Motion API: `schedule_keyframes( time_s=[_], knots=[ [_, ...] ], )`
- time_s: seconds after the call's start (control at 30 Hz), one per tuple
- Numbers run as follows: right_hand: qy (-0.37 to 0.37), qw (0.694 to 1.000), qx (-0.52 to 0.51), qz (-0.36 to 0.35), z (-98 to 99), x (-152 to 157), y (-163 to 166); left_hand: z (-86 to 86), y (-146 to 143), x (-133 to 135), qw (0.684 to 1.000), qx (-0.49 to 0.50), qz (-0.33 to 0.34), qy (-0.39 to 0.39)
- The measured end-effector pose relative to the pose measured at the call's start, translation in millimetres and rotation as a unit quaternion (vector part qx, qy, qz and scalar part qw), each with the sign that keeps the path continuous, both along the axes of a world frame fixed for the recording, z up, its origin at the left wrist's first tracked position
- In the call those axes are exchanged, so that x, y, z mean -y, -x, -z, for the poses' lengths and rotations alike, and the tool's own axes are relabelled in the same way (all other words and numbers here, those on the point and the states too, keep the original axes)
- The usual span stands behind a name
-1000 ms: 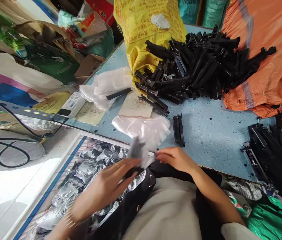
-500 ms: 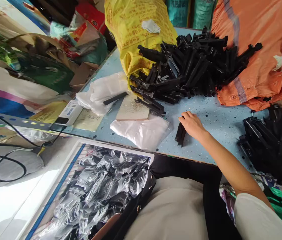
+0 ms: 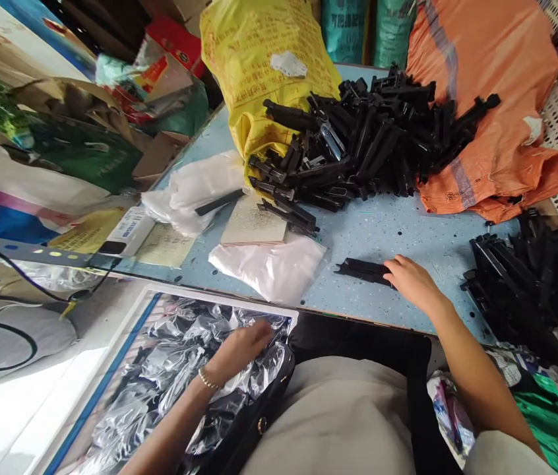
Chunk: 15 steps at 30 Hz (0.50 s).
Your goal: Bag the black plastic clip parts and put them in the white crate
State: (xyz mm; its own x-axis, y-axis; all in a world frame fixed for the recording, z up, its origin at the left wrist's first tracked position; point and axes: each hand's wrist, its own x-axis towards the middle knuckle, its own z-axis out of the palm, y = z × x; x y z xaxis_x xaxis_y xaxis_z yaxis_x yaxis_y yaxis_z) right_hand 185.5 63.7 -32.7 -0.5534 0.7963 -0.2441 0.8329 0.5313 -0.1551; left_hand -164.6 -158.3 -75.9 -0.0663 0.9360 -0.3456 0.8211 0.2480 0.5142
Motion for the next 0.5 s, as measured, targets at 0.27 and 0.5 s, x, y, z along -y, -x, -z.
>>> schedule_keyframes(
  time_s=[0.27,0.5],
  knots=[
    [0.187,0.922,-0.259,0.218,23.0,29,-17,4.7,-25,-113,0.966,-0.092,0.032,-0.24],
    [0.538,0.578,-0.526,0.316,36.3,66,37,-4.8,-2,-116,0.928,0.286,-0.185,-0.148]
  ],
)
